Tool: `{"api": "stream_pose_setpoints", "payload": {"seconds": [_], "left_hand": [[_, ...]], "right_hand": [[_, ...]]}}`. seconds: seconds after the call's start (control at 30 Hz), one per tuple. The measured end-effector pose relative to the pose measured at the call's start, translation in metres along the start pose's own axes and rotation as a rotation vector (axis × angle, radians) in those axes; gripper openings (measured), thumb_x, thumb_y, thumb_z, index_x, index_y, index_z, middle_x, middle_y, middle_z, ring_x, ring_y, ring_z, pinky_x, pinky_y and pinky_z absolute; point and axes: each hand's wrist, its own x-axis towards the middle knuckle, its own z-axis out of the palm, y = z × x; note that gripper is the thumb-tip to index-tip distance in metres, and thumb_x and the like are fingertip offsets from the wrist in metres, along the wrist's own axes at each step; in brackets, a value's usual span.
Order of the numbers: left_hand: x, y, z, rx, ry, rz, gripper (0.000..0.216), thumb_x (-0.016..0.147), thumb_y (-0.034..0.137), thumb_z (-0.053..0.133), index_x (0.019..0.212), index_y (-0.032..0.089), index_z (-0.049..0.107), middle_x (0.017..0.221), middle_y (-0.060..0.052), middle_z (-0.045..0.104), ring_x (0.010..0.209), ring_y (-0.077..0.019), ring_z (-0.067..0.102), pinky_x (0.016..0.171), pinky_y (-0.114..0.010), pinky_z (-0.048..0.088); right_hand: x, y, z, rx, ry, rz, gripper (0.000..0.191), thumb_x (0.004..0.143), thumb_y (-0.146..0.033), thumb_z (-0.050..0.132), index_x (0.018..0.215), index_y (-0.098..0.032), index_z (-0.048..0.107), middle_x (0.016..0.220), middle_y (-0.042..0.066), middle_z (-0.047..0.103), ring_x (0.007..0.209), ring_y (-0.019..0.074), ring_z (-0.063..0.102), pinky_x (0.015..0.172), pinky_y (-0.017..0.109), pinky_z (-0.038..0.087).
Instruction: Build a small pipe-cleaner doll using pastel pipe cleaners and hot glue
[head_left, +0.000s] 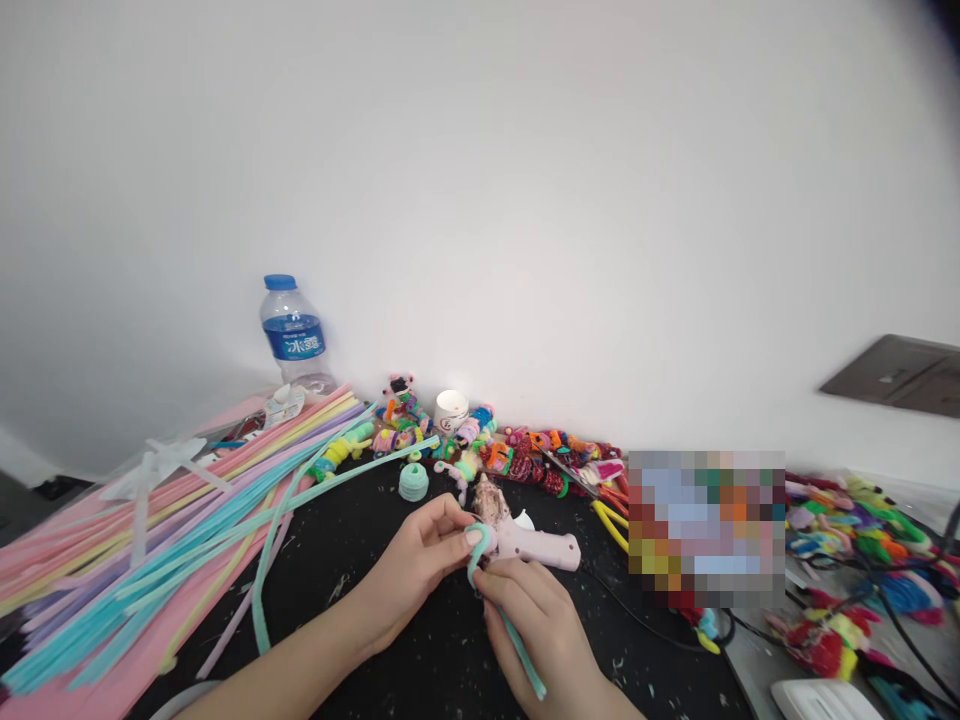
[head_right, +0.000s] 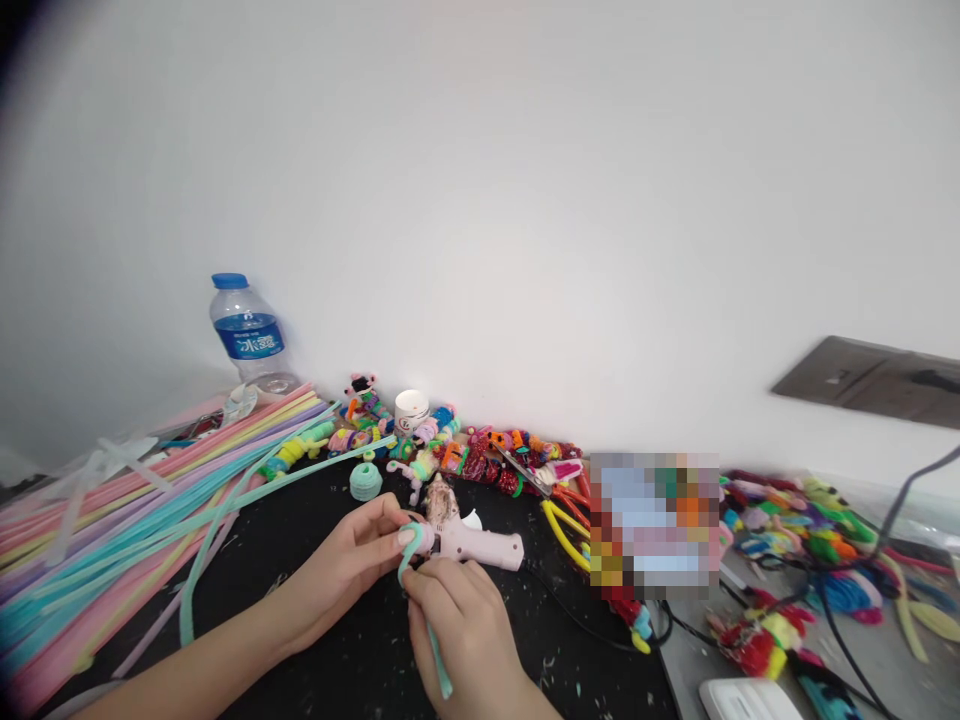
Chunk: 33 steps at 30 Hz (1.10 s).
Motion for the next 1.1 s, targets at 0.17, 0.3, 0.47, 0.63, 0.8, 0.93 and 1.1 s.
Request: {"api": "stream_pose_setpoints", "payload": {"seconds": [0.17, 0.3, 0.47, 0.63, 0.8, 0.93, 1.1], "left_hand": [[0.0, -0.002, -0.001, 0.005, -0.013, -0.002, 0.017, 0.077, 0.022, 0.064, 0.074, 0.016, 0.048, 0.079, 0.0, 0.059, 0.073, -0.0113, 0.049, 0.069, -0.025, 0.037], [0.0, -0.003, -0.001, -0.001, -0.018, -0.001, 0.018, 0.077, 0.023, 0.064, 0.073, 0.016, 0.048, 0.079, 0.0, 0.059, 0.073, -0.0117, 0.049, 0.069, -0.025, 0.038], [0.0, 0.0, 0.0, -0.016, -0.015, -0.004, 0.017, 0.076, 0.023, 0.065, 0.073, 0.016, 0.05, 0.077, 0.001, 0.059, 0.073, -0.0116, 0.051, 0.069, -0.025, 0.04], [0.0, 0.002, -0.001, -0.078, -0.009, -0.02, 0.014, 0.077, 0.024, 0.065, 0.077, 0.017, 0.052, 0.081, 0.0, 0.061, 0.078, -0.0131, 0.054, 0.075, -0.028, 0.043], [-0.002, 0.005, -0.001, -0.115, -0.097, -0.097, 0.013, 0.078, 0.022, 0.063, 0.082, 0.017, 0.052, 0.086, -0.002, 0.061, 0.086, -0.0149, 0.056, 0.085, -0.033, 0.043], [-0.003, 0.01, 0.001, -0.097, -0.136, -0.151, 0.015, 0.077, 0.021, 0.064, 0.084, 0.018, 0.052, 0.086, -0.001, 0.06, 0.082, -0.0126, 0.055, 0.083, -0.031, 0.043], [-0.002, 0.009, -0.001, -0.051, -0.187, -0.172, 0.024, 0.072, 0.018, 0.069, 0.09, 0.02, 0.052, 0.092, 0.0, 0.058, 0.083, -0.013, 0.056, 0.082, -0.032, 0.043]], "right_hand": [[0.0, 0.0, 0.0, -0.015, -0.003, -0.004, 0.038, 0.079, -0.001, 0.048, 0.112, -0.019, 0.055, 0.093, 0.009, 0.066, 0.077, 0.0216, 0.061, 0.064, 0.033, 0.051], [0.002, -0.001, 0.0, -0.016, 0.002, -0.014, 0.037, 0.079, -0.001, 0.048, 0.111, -0.019, 0.056, 0.091, 0.009, 0.066, 0.077, 0.0207, 0.062, 0.063, 0.032, 0.051], [0.002, -0.002, -0.001, -0.004, 0.02, -0.002, 0.034, 0.079, -0.002, 0.047, 0.107, -0.019, 0.058, 0.092, 0.009, 0.067, 0.078, 0.0203, 0.062, 0.066, 0.031, 0.051], [0.0, 0.001, -0.004, 0.096, 0.112, 0.065, 0.024, 0.079, -0.005, 0.051, 0.098, -0.018, 0.059, 0.088, 0.008, 0.066, 0.08, 0.0192, 0.062, 0.072, 0.031, 0.05], [0.003, 0.0, -0.008, 0.173, 0.141, 0.146, 0.015, 0.08, -0.007, 0.049, 0.084, -0.018, 0.056, 0.078, 0.005, 0.062, 0.072, 0.0168, 0.059, 0.065, 0.027, 0.047], [0.006, -0.001, -0.009, 0.154, 0.172, 0.192, 0.014, 0.081, -0.01, 0.046, 0.069, -0.019, 0.047, 0.063, 0.001, 0.051, 0.056, 0.0129, 0.049, 0.051, 0.023, 0.038], [0.004, 0.003, -0.006, 0.125, 0.156, 0.21, 0.024, 0.082, -0.013, 0.044, 0.06, -0.019, 0.038, 0.054, -0.003, 0.041, 0.049, 0.0108, 0.041, 0.047, 0.023, 0.029]]}}
